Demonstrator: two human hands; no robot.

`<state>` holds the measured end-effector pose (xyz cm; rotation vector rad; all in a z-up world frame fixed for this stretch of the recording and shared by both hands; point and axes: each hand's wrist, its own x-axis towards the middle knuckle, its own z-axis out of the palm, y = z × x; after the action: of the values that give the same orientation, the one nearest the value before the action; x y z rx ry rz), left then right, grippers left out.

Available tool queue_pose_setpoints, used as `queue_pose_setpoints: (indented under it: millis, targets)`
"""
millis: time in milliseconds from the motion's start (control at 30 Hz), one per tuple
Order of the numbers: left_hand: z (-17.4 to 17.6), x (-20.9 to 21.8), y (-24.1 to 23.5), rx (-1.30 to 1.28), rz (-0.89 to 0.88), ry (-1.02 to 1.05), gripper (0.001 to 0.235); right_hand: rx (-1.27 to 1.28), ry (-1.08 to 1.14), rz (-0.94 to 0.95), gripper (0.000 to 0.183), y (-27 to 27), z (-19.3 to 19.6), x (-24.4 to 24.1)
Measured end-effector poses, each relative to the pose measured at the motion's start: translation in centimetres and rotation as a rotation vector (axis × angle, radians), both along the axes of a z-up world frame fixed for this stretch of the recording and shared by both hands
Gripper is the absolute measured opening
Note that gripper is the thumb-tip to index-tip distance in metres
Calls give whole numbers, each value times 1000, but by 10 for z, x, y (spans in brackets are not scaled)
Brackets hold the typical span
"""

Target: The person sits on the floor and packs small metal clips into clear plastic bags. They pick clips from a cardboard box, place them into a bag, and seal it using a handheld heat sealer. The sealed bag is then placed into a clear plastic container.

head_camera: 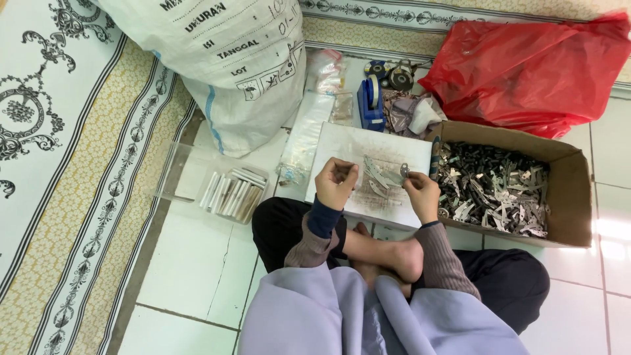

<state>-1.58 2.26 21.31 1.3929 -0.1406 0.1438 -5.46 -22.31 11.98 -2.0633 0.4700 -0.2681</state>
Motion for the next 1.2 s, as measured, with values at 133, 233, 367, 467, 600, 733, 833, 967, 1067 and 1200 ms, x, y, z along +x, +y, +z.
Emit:
queue_pose_setpoints:
  millis: [133,233,367,467,600,733,833,967,1067,1200]
  targets:
    - [10,-10,-21,184,48,-61,8,238,-97,37,28,13,98,-9]
    - [13,-17,-35,279,56,-83,7,311,-163,67,26,6,138,-15]
    - [15,-23,-50,257,6,-76,5,261,-155,94,26,11,186,-20]
    - [15,-25,-54,270,19,-88,5,211,-151,99,24,12,200,-22]
    - [12,-27,-55,279,37,-76,7,108,-163,103,21,11,201,-25]
    - [21,-33,-58,326,88,-163,6,48,-139,85,20,18,199,-24]
    - [20,-37,-63,375,117,-196,6,-50,-141,71,18,26,200,-22]
    - [23,-41,-68,399,105,-241,6,-133,-126,93,17,39,211,-17]
    - [25,-40,-70,380,105,-236,7,-89,-126,86,16,39,208,-12]
    - [17,-37,-70,364,120,-218,7,55,-163,49,14,29,181,-2]
